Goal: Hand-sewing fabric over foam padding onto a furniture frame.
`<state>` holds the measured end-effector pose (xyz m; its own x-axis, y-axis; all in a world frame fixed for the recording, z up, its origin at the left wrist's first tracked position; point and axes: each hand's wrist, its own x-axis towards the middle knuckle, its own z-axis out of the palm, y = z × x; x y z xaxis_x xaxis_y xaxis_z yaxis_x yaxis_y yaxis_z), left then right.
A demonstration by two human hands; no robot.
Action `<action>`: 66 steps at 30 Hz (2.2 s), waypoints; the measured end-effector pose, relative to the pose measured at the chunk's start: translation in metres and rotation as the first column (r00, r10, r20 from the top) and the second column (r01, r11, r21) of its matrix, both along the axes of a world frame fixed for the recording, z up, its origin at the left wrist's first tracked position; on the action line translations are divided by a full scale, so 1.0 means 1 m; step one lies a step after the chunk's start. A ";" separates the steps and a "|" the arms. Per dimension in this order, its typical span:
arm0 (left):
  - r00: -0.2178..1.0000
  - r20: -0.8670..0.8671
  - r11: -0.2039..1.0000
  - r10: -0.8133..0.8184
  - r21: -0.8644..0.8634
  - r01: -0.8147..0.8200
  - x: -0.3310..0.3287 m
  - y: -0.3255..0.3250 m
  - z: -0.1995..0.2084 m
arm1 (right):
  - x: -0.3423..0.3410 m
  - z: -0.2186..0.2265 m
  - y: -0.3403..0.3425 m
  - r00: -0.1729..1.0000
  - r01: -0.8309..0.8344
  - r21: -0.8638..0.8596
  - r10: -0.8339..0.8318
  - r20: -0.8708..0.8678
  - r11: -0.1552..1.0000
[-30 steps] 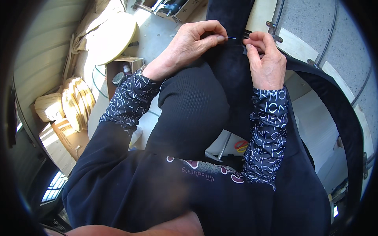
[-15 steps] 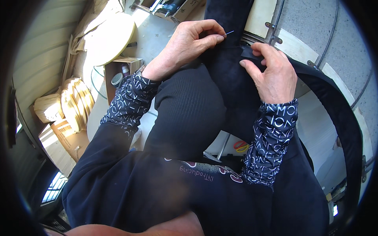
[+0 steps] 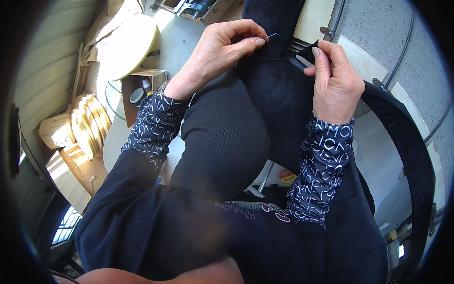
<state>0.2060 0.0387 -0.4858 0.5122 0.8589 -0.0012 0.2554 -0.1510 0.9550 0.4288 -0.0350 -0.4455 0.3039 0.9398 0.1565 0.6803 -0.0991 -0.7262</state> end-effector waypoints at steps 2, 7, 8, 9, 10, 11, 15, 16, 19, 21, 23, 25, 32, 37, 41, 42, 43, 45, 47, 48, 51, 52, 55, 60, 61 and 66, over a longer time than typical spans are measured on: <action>1.000 -0.001 1.000 -0.005 -0.001 0.005 0.001 0.000 0.001 | 0.000 -0.010 0.002 0.997 -0.011 0.044 0.014 -0.078 0.999; 0.990 -0.119 0.981 -0.075 0.170 0.094 0.006 0.005 0.010 | -0.002 -0.002 0.012 0.983 -0.139 -0.001 0.138 0.123 0.990; 0.990 -0.123 0.981 -0.075 0.169 0.095 0.007 0.006 0.013 | -0.002 -0.003 0.014 0.978 -0.160 -0.032 0.163 0.129 0.987; 0.982 -0.169 0.969 -0.082 0.215 0.118 0.008 0.007 0.016 | -0.002 -0.001 0.014 0.971 -0.171 -0.098 0.185 0.153 0.980; 0.973 -0.214 0.955 -0.088 0.259 0.143 0.009 0.008 0.019 | -0.003 0.001 0.014 0.962 -0.180 -0.165 0.208 0.175 0.970; 0.973 -0.214 0.955 -0.090 0.258 0.145 0.011 0.010 0.022 | -0.001 0.001 0.014 0.941 -0.184 -0.193 0.230 0.249 0.964; 0.945 -0.311 0.923 -0.103 0.325 0.208 0.020 0.014 0.029 | 0.003 0.000 0.018 0.924 -0.203 -0.191 0.253 0.288 0.960; 0.939 -0.331 0.918 -0.098 0.335 0.214 0.022 0.015 0.030 | 0.003 0.001 0.019 0.920 -0.202 -0.193 0.253 0.300 0.960; 0.914 -0.386 0.922 -0.126 0.296 0.252 0.026 0.019 0.033 | 0.006 0.000 0.020 0.913 -0.187 -0.217 0.251 0.322 0.958; 0.914 -0.388 0.911 -0.115 0.326 0.253 0.026 0.019 0.037 | 0.008 0.001 0.020 0.908 -0.171 -0.243 0.249 0.337 0.955; 0.915 -0.391 0.899 -0.104 0.357 0.254 0.026 0.019 0.039 | 0.010 0.003 0.020 0.884 -0.158 -0.258 0.253 0.393 0.953; 0.902 -0.420 0.894 -0.100 0.360 0.267 0.026 0.018 0.039 | 0.010 0.005 0.020 0.890 -0.160 -0.251 0.250 0.381 0.955; 0.918 -0.378 0.904 -0.121 0.341 0.260 0.035 0.019 0.039 | 0.009 0.013 0.017 0.918 -0.187 -0.191 0.241 0.314 0.964; 0.941 -0.311 0.933 -0.131 0.283 0.223 0.032 0.014 0.044 | 0.006 0.022 0.012 0.933 -0.174 -0.209 0.229 0.277 0.962; 0.943 -0.305 0.933 -0.130 0.284 0.220 0.030 0.008 0.045 | 0.008 0.022 0.007 0.932 -0.188 -0.203 0.240 0.272 0.961; 0.948 -0.284 0.939 -0.144 0.262 0.221 0.029 0.006 0.045 | 0.008 0.022 0.006 0.932 -0.188 -0.203 0.239 0.271 0.961; 0.952 -0.263 0.945 -0.157 0.241 0.222 0.028 0.005 0.046 | 0.008 0.022 0.005 0.940 -0.182 -0.211 0.233 0.250 0.960; 0.944 -0.289 0.938 -0.156 0.256 0.234 0.023 0.007 0.044 | 0.008 0.019 0.005 0.947 -0.179 -0.217 0.228 0.227 0.960; 0.937 -0.313 0.931 -0.157 0.269 0.246 0.022 0.009 0.038 | 0.010 0.010 0.005 0.930 -0.202 -0.174 0.245 0.274 0.964; 0.934 -0.322 0.930 -0.154 0.272 0.247 0.022 0.010 0.034 | 0.011 0.007 0.006 0.930 -0.202 -0.174 0.244 0.274 0.964; 0.924 -0.352 0.928 -0.147 0.273 0.252 0.024 0.014 0.024 | 0.011 -0.006 0.010 0.958 -0.177 -0.149 0.206 0.202 0.973; 0.917 -0.373 0.927 -0.144 0.273 0.256 0.026 0.016 0.021 | 0.011 -0.010 0.013 0.965 -0.170 -0.130 0.192 0.181 0.977; 0.906 -0.399 0.935 -0.143 0.245 0.256 0.029 0.023 0.008 | 0.007 -0.021 0.021 0.974 -0.151 -0.121 0.169 0.154 0.981; 0.932 -0.339 0.952 -0.127 0.222 0.210 0.024 0.035 -0.014 | 0.006 -0.040 0.036 0.959 -0.190 -0.126 0.212 0.191 0.974; 0.942 -0.311 0.958 -0.122 0.213 0.194 0.021 0.037 -0.016 | 0.005 -0.044 0.038 0.956 -0.196 -0.119 0.216 0.198 0.974; 0.933 -0.352 0.944 -0.078 0.276 0.183 0.010 0.037 -0.012 | 0.005 -0.047 0.045 0.957 -0.177 -0.144 0.205 0.205 0.974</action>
